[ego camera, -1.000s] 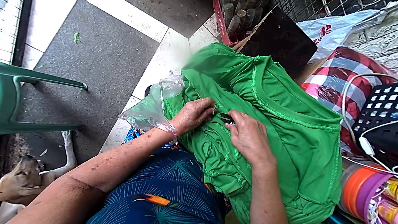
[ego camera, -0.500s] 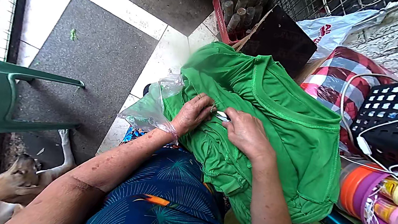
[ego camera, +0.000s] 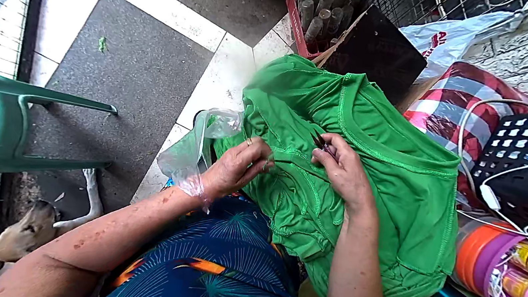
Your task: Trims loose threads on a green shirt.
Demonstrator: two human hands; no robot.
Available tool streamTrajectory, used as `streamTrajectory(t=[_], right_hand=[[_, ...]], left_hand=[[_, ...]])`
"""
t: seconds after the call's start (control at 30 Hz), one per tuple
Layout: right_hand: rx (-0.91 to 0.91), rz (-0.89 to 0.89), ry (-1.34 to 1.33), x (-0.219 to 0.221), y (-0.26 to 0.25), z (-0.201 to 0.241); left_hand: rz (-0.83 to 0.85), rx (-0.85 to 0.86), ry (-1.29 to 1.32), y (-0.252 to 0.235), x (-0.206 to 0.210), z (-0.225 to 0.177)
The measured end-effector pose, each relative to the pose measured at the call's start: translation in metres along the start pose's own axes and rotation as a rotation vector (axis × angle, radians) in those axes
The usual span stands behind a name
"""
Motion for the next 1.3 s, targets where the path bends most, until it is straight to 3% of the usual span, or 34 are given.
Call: streamTrajectory(t=[0.27,0.43,0.63,0.7,0.8,0.9,0.97,1.07,1.17,1.3], right_hand=[[-0.049,-0.14,-0.107,-0.007,0.013,0.026],[-0.011,-0.053,-0.242,0.031,0.01,0.064],[-0.103,0.014,-0.05,0.088,-0.02,0.086],[-0.072,-0.011,-0.062,0.083,-0.018,0.079],[-0.08,-0.084,-0.096,0.064,-0.007,0.072],[-0.141,-0.148,-0.114,0.053,0.002,0.077],[-0.176,-0.165,-0.14,0.051,0.005,0.08],[-0.176,-0.182,-0.152,0.051,0.004,0.08],[-0.151,-0.184,-0.159,0.05,0.004,0.075],[-0.122,-0.165,-0.141,0.044,0.005,0.07]], left_hand=[[0.337,0.101,0.188,0.011,0.047,-0.053],[0.47,0.191,0.246,0.006,0.054,-0.09],[0.458,0.221,0.178,0.005,0.037,-0.101],[0.329,0.098,0.029,0.006,0.017,-0.092],[0.182,-0.298,-0.244,0.014,-0.024,-0.056],[0.254,-0.672,-0.462,0.034,-0.058,-0.01],[0.333,-0.827,-0.545,0.049,-0.07,0.008],[0.364,-0.868,-0.598,0.051,-0.076,0.008],[0.362,-0.804,-0.561,0.048,-0.079,0.004],[0.395,-0.9,-0.473,0.041,-0.076,-0.001]])
Point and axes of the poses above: each hand's wrist, its own y-axis away from the middle knuckle, its own x-axis out of the palm, z = x × y, the point moved 6 cm from there along -y, towards the middle knuckle, and after that the axes turned 12 degrees about y, right-handed, at the moved point
